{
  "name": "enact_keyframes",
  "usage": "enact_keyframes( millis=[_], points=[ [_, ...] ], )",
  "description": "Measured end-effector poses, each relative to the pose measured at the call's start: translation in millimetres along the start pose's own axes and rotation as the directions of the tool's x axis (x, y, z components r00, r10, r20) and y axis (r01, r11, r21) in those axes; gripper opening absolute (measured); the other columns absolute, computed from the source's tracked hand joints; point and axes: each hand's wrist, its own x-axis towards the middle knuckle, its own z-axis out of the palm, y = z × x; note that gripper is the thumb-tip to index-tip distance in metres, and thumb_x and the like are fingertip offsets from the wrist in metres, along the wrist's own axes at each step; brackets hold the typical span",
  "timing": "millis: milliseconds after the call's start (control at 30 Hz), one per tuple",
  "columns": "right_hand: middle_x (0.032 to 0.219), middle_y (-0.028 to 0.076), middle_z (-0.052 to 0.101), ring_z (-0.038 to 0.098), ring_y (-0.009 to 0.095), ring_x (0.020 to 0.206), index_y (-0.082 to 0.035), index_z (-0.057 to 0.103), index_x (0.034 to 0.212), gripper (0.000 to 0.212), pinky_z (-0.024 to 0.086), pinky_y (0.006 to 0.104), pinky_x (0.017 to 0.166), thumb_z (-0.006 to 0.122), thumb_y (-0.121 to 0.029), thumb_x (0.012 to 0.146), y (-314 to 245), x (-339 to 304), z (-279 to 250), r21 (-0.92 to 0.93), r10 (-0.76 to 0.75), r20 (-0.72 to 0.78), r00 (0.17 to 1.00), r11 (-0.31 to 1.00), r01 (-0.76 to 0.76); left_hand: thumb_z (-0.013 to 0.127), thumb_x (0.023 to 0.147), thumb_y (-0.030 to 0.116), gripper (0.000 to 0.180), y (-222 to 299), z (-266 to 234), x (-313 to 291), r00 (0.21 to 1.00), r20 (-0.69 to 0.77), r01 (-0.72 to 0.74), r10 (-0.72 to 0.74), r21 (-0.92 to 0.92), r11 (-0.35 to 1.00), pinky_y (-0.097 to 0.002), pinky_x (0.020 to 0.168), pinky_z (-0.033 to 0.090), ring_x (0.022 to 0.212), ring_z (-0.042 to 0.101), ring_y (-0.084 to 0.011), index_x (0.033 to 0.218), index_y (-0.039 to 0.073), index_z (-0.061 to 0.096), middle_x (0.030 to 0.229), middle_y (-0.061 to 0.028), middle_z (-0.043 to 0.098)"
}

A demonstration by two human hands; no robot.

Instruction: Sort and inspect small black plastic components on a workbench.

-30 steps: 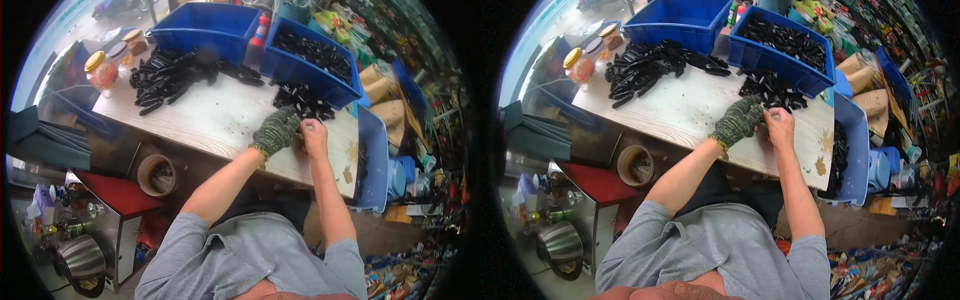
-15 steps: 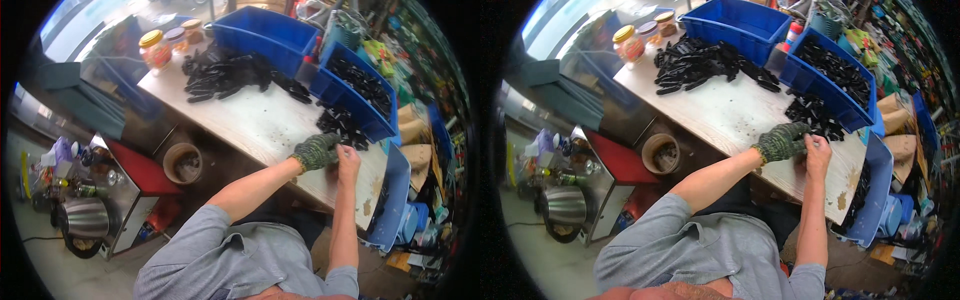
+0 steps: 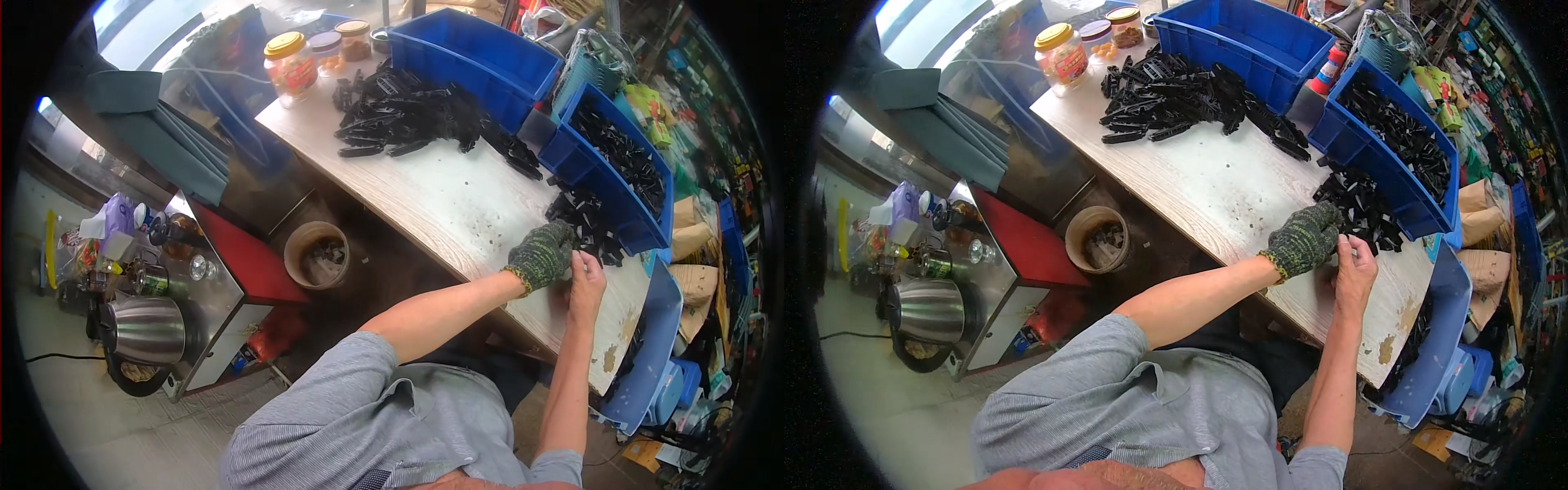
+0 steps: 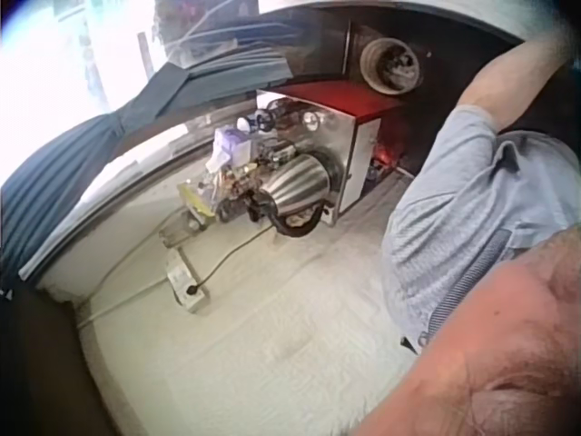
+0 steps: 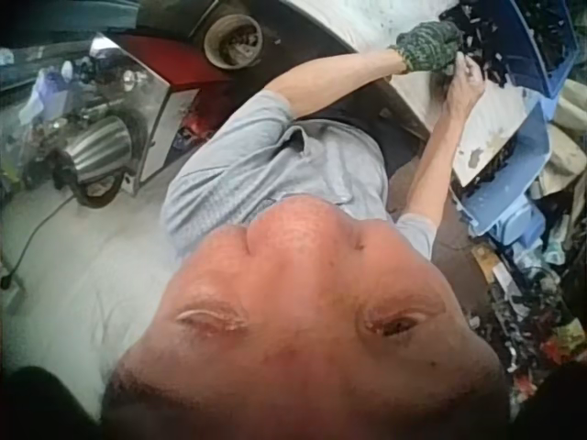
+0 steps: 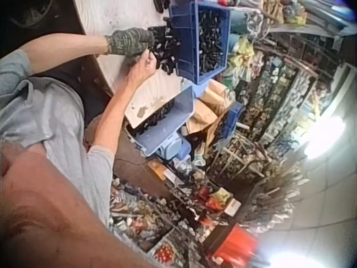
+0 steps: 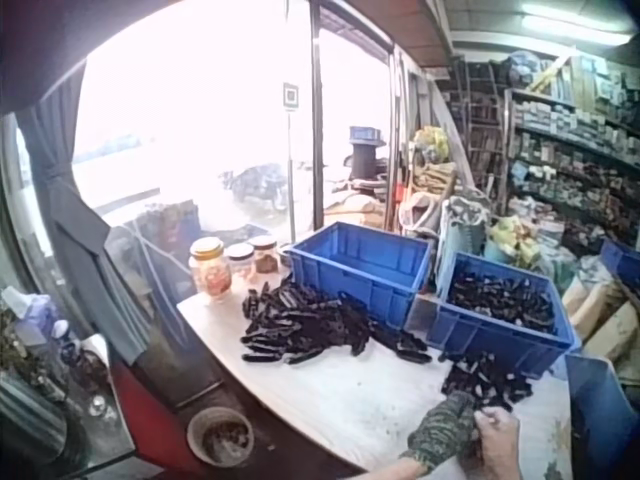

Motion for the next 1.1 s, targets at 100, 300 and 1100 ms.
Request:
enact_keyframes(
  millis=[100, 300, 1100],
  points=[
    [0.077, -0.002, 0.058, 0.049, 0.006, 0.064, -0.003, 0.067, 0.098, 0.022, 0.042, 0.0241, 0.056, 0.066, -0.025, 0.095, 32.3, 13.9, -1.6, 0.0, -0.157, -0.076, 0.985, 0.988, 0.157, 0.064, 0.085, 0.023, 0.036, -3.3, 13.0, 4.4, 0.996, 0.013, -0.091, 0.091, -0.043, 0.995, -0.0432, 0.096, 0.049, 0.109, 0.062, -0.0379, 0.116, 0.004, 0.066, 0.118, -0.0208, 0.066],
    [0.081, 0.001, 0.061, 0.052, 0.009, 0.075, 0.001, 0.065, 0.096, 0.024, 0.046, 0.0265, 0.068, 0.061, -0.022, 0.097, 28.7, 11.0, 3.2, -0.133, -0.266, -0.122, 0.956, 0.959, 0.25, 0.073, 0.073, 0.022, 0.052, -21.1, -6.7, 9.0, 0.819, 0.23, -0.574, 0.526, 0.351, 0.74, -0.0425, 0.096, 0.05, 0.111, 0.062, -0.0372, 0.122, 0.007, 0.063, 0.125, -0.0187, 0.063],
    [0.066, 0.007, 0.062, 0.055, 0.011, 0.061, 0.001, 0.071, 0.102, 0.028, 0.044, 0.0288, 0.058, 0.067, -0.025, 0.091, 23.9, 10.3, 13.2, -0.212, -0.311, -0.087, 0.946, 0.934, 0.287, 0.05, 0.096, 0.024, 0.028, -7.6, -13.3, 22.9, 0.965, 0.174, -0.205, 0.194, 0.05, 0.977, -0.0399, 0.062, 0.053, 0.068, 0.068, -0.0277, 0.086, 0.003, 0.066, 0.083, -0.0151, 0.068]
  ],
)
